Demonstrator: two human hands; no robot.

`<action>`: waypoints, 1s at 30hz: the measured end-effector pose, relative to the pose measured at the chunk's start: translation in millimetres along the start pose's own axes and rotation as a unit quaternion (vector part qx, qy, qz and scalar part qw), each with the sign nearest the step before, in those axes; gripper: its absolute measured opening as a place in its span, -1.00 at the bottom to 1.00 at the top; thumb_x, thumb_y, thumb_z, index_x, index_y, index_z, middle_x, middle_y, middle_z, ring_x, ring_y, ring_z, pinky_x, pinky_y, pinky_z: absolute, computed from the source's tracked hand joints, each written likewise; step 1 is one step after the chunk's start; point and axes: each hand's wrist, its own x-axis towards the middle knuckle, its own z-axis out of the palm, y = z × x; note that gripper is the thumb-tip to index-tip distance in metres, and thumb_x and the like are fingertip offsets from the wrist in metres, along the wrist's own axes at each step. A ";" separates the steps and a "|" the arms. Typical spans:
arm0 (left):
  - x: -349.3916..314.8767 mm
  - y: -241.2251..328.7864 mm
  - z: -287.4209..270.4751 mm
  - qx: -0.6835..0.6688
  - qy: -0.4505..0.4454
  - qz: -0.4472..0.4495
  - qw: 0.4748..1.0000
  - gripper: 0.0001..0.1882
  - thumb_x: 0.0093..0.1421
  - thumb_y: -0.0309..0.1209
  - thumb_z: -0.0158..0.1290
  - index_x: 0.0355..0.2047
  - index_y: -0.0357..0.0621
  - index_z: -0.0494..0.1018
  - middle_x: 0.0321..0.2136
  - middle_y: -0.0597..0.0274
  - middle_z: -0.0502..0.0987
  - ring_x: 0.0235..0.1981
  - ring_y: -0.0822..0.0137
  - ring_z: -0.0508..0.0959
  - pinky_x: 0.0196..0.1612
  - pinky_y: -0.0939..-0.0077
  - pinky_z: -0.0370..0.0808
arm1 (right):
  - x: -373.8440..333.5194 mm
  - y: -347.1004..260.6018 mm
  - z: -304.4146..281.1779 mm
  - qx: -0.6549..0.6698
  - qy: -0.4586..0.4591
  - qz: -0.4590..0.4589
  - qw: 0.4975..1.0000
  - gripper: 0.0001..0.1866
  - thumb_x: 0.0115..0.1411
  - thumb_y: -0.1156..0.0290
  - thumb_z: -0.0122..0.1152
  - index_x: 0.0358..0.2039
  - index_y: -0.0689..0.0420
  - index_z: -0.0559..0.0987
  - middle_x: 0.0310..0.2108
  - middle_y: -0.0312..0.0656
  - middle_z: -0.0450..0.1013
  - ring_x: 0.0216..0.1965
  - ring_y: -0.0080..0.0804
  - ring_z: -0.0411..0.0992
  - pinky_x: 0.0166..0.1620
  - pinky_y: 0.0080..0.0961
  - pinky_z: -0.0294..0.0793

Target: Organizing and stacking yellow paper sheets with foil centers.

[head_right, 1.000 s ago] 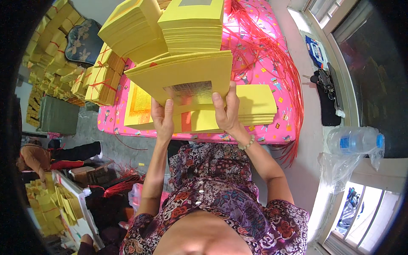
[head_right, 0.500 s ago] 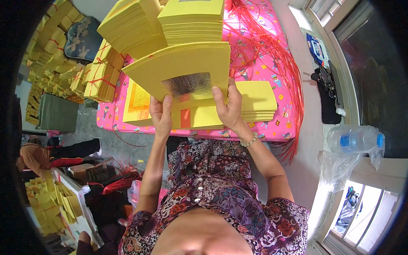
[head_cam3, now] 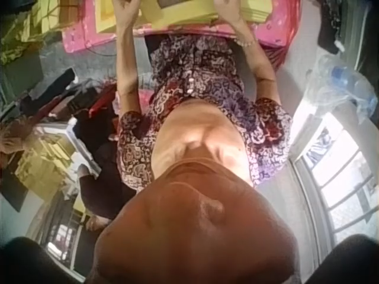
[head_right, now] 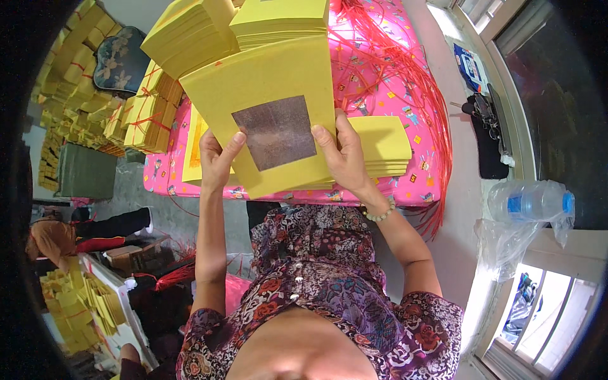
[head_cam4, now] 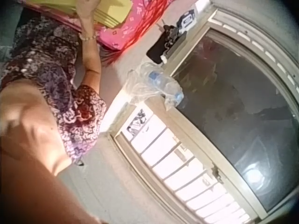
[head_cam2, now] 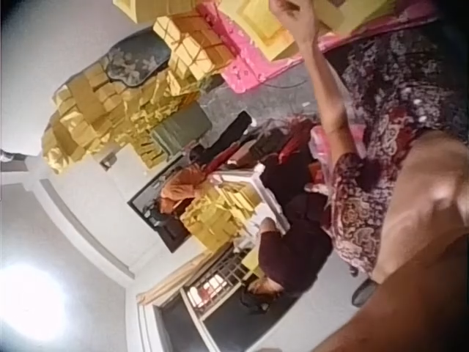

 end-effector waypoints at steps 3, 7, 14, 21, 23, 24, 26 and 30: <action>-0.7 0.0 5.2 -0.024 0.008 -0.056 0.998 -0.82 0.16 -0.42 0.12 -0.25 -0.23 0.46 -0.45 0.40 0.51 -0.47 0.60 0.44 -0.41 0.70 0.38 | -0.3 -5.9 -8.7 0.021 -0.049 0.047 0.997 -0.73 0.32 0.41 -0.04 -0.02 0.24 0.35 -0.26 -0.39 0.35 -0.28 -0.73 0.23 -0.21 -0.72 0.29; -7.7 -4.3 5.6 -0.078 0.037 -0.150 0.985 -0.82 0.18 -0.44 0.09 -0.21 -0.21 0.46 -0.37 0.34 0.54 -0.45 0.59 0.47 -0.40 0.69 0.40 | -3.7 -21.1 -28.1 0.046 -0.074 0.132 0.987 -0.72 0.32 0.42 -0.10 0.00 0.25 0.32 -0.17 -0.30 0.33 -0.19 -0.66 0.31 -0.10 -0.64 0.34; -14.1 -5.4 13.4 -0.193 0.037 -0.237 0.951 -0.74 0.19 -0.52 0.01 -0.09 -0.21 0.42 -0.26 0.24 0.55 -0.33 0.48 0.55 -0.25 0.58 0.50 | -7.3 -28.0 -41.0 -0.279 -0.127 -0.103 0.946 -0.50 -0.05 0.55 0.26 -0.04 -0.09 0.49 0.09 0.05 0.16 0.18 0.02 0.09 0.15 -0.21 0.24; -27.4 -12.9 20.6 -0.257 0.052 -0.278 0.924 -0.65 0.17 -0.52 0.02 -0.01 -0.20 0.34 -0.20 0.21 0.53 -0.25 0.38 0.56 -0.22 0.49 0.54 | -5.2 -25.5 -37.7 -0.312 -0.151 -0.134 0.928 -0.67 -0.13 0.43 0.39 -0.27 0.04 0.61 0.09 -0.04 0.20 0.18 -0.02 0.08 0.19 -0.14 0.09; -33.7 -26.7 12.5 -0.293 0.030 -0.288 0.911 -0.64 0.16 -0.49 0.01 -0.01 -0.19 0.35 -0.19 0.15 0.52 -0.24 0.31 0.56 -0.24 0.43 0.55 | -8.0 -21.7 -33.8 -0.230 -0.089 -0.059 0.967 -0.69 -0.09 0.43 0.36 -0.26 0.16 0.59 0.06 -0.08 0.23 0.16 -0.05 0.10 0.16 -0.16 0.11; -34.4 -25.5 13.5 -0.292 0.032 -0.287 0.912 -0.64 0.16 -0.49 0.01 -0.01 -0.19 0.35 -0.19 0.15 0.52 -0.24 0.31 0.56 -0.24 0.43 0.55 | -8.5 -20.8 -34.0 -0.229 -0.090 -0.059 0.967 -0.69 -0.09 0.43 0.36 -0.26 0.16 0.59 0.06 -0.08 0.23 0.16 -0.05 0.10 0.16 -0.16 0.11; -35.1 -22.3 17.3 -0.337 -0.016 -0.263 0.904 -0.67 0.18 -0.47 -0.01 -0.03 -0.21 0.35 -0.19 0.10 0.52 -0.27 0.26 0.57 -0.27 0.38 0.58 | -9.6 -18.3 -36.5 -0.274 -0.115 -0.092 0.950 -0.72 -0.03 0.42 0.32 -0.27 0.21 0.59 0.05 -0.08 0.24 0.16 -0.09 0.11 0.15 -0.18 0.11; -41.4 -24.4 14.4 -0.318 -0.053 -0.243 0.915 -0.67 0.20 -0.45 -0.03 -0.02 -0.24 0.34 -0.19 0.07 0.51 -0.25 0.24 0.58 -0.27 0.28 0.60 | -13.7 -17.0 -38.9 -0.230 -0.102 -0.017 0.968 -0.75 0.01 0.40 0.29 -0.28 0.21 0.59 0.02 -0.07 0.27 0.15 -0.12 0.12 0.17 -0.23 0.09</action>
